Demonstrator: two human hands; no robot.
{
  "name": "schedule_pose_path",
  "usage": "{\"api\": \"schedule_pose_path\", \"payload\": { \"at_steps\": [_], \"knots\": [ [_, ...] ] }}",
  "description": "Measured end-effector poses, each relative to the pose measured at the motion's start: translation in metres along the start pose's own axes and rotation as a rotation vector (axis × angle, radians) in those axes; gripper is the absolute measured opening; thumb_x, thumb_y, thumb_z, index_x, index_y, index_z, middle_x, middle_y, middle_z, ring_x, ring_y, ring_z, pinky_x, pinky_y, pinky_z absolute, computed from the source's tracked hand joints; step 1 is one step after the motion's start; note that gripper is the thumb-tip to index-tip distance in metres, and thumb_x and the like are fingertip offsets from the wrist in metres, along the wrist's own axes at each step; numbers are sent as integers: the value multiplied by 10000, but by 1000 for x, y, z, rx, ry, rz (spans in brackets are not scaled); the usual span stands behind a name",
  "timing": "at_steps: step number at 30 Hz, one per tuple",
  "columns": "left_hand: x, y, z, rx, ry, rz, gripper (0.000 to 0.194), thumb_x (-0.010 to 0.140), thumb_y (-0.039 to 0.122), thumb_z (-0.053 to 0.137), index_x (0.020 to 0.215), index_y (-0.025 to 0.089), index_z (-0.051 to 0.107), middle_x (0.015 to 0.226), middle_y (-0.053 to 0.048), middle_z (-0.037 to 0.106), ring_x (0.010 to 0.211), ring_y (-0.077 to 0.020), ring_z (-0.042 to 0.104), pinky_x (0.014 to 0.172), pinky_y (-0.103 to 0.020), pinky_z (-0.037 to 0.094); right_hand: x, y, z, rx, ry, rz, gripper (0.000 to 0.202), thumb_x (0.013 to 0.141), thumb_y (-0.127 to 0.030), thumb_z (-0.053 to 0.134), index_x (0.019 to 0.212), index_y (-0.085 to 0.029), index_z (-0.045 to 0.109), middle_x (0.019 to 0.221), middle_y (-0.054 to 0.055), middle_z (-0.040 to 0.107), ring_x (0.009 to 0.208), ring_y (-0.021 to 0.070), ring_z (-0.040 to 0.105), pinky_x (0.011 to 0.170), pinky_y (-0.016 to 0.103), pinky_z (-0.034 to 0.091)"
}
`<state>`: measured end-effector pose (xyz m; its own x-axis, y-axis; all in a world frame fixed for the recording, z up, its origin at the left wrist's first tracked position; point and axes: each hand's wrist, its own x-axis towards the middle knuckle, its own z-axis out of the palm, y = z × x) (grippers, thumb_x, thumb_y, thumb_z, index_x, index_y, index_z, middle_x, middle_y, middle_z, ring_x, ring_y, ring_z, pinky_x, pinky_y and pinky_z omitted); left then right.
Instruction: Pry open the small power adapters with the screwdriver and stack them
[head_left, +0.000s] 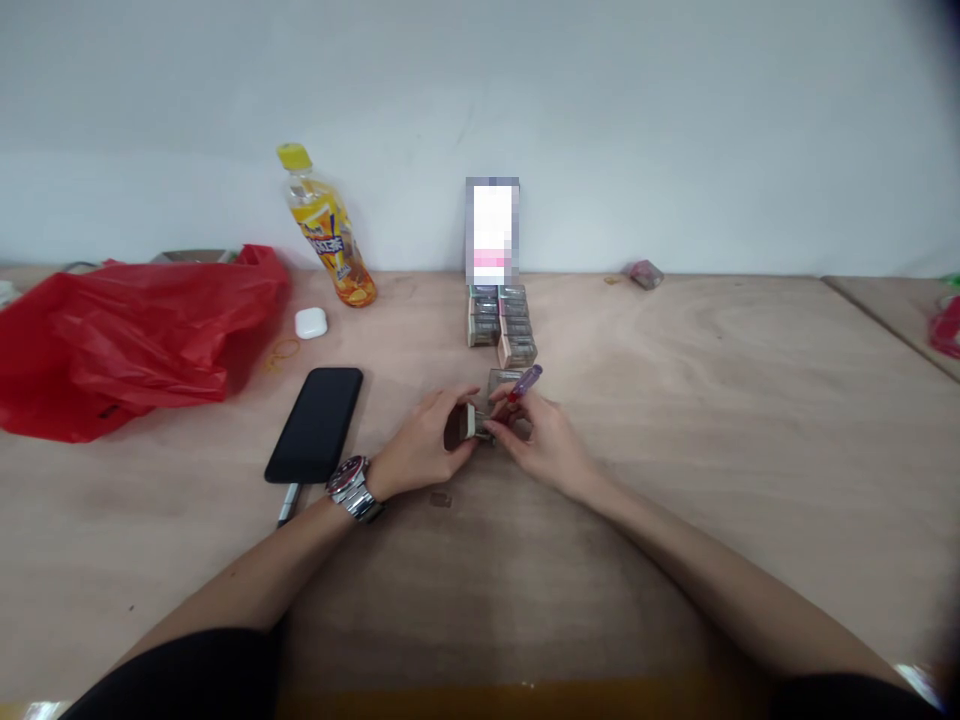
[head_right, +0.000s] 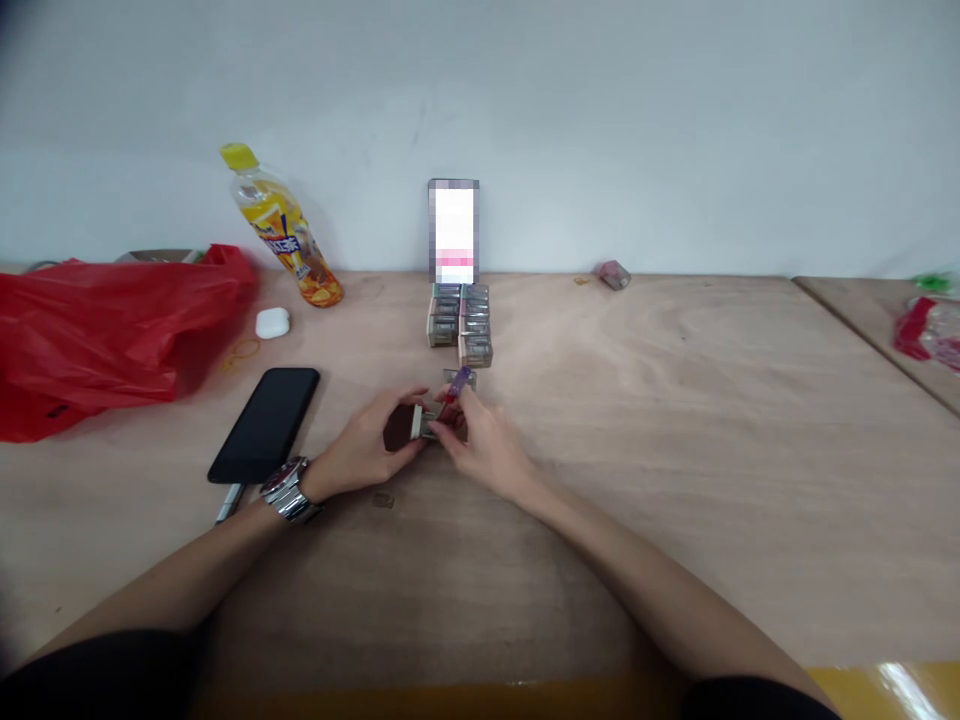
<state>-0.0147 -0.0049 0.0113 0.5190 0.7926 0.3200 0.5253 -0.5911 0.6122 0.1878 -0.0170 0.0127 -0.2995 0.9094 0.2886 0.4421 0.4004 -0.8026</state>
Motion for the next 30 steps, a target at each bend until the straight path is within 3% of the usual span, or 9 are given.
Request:
{"api": "schedule_pose_path", "payload": {
  "at_steps": [8,14,19,24,30],
  "knots": [
    [1,1,1,-24,-1,-14,585,796,183,628,1333,214,397,1246,-95,594,1153,-254,578,987,-449,482,-1,-2,-1,113,-29,-26,429,851,-163,584,1249,-232,437,920,35,676,808,178,677,750,343,559],
    [1,1,1,-2,-4,-9,583,798,204,639,1329,198,398,1238,-104,593,1151,-257,576,997,-455,474,1,-2,-2,0,-3,-8,304,865,-192,603,1150,-222,502,861,26,686,784,191,670,751,369,544],
    [1,0,1,-9,-10,-3,592,798,197,641,1337,208,398,1246,-96,589,1159,-249,570,993,-444,480,0,0,-2,75,-45,-19,475,848,-115,574,1282,-234,421,907,30,696,841,190,679,798,376,554],
    [1,0,1,-10,0,-6,583,798,197,640,1329,209,399,1240,-99,592,1146,-252,576,995,-452,477,2,0,-2,11,-29,-17,310,850,-222,634,1142,-226,531,964,59,675,852,212,675,760,384,551],
    [0,-1,1,-7,-7,0,592,804,193,631,1344,219,390,1253,-100,586,1167,-257,569,997,-463,473,2,-1,-1,2,-8,-13,209,844,-158,607,1037,-222,560,987,65,671,923,223,667,770,381,542]
  ]
}}
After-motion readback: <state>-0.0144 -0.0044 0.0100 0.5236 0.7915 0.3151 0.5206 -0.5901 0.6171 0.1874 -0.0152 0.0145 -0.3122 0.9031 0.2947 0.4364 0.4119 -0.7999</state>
